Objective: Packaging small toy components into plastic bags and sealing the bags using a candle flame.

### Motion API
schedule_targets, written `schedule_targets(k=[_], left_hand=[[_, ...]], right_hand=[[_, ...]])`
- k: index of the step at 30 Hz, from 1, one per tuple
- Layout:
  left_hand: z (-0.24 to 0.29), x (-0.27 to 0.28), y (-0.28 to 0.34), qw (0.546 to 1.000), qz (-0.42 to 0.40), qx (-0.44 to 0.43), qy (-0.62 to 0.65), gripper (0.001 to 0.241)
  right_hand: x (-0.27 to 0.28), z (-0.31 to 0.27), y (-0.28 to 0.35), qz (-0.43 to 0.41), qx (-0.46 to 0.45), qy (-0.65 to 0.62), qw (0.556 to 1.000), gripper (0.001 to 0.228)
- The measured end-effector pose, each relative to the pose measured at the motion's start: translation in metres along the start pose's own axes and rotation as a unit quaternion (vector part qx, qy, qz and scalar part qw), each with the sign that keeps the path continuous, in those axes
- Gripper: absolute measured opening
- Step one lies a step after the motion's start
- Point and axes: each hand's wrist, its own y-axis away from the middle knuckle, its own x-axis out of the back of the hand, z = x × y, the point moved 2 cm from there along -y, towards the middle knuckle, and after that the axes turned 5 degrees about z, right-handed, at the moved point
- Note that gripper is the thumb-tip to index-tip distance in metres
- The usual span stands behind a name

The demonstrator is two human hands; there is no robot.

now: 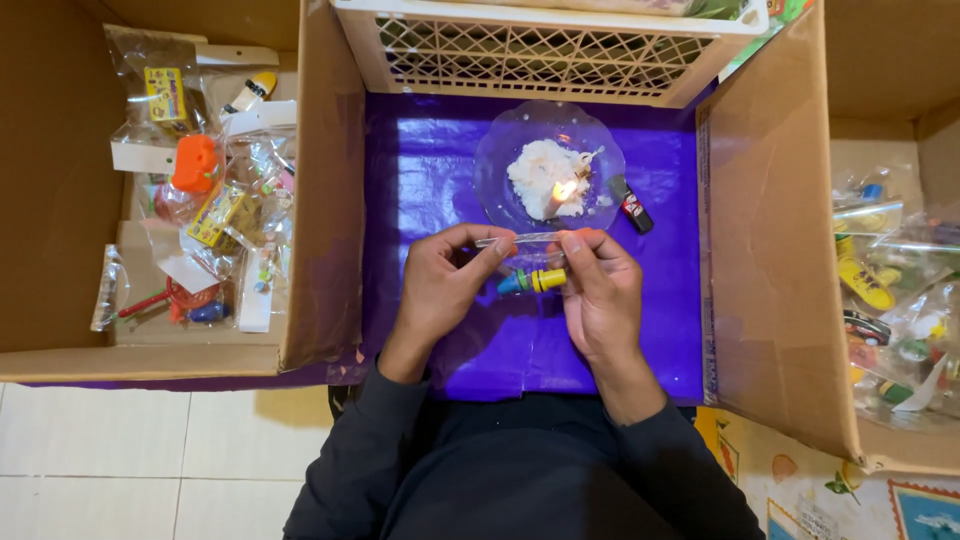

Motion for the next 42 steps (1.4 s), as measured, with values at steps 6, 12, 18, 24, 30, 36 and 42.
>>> schedule_targets(k=[6, 12, 18, 24, 30, 36, 42], left_hand=[[0.002, -0.001, 0.001, 1.000, 0.016, -0.006, -0.006, 0.016], [-0.017, 0.011, -0.008, 1.000, 0.025, 0.018, -0.001, 0.015], [-0.001, 0.014, -0.003, 1.000, 0.005, 0.002, 0.014, 0.016], [-0.002, 0.019, -0.006, 1.000, 0.019, -0.001, -0.013, 0.015], [-0.001, 0.019, -0.009, 0.999, 0.036, 0.004, 0.013, 0.017], [0.003, 0.022, -0.015, 0.999, 0.041, -0.033, -0.003, 0.015], [0.011, 0.022, -0.014, 0.997, 0.063, -0.023, -0.047, 0.011]], right_hand=[[-0.001, 0.002, 0.000, 0.012, 0.010, 0.005, 1.000, 0.011], [0.006, 0.008, -0.008, 0.015, 0.018, 0.012, 1.000, 0.011], [-0.001, -0.002, -0.013, 0.040, 0.010, 0.028, 0.999, 0.010], [-0.001, 0.001, -0.015, 0.060, 0.005, 0.031, 0.998, 0.012], [-0.005, 0.002, -0.019, 0.042, -0.029, 0.000, 0.999, 0.010], [-0.015, -0.004, -0.020, 0.032, -0.029, 0.006, 0.999, 0.009], [-0.018, -0.007, -0.019, 0.044, -0.032, 0.024, 0.998, 0.013]])
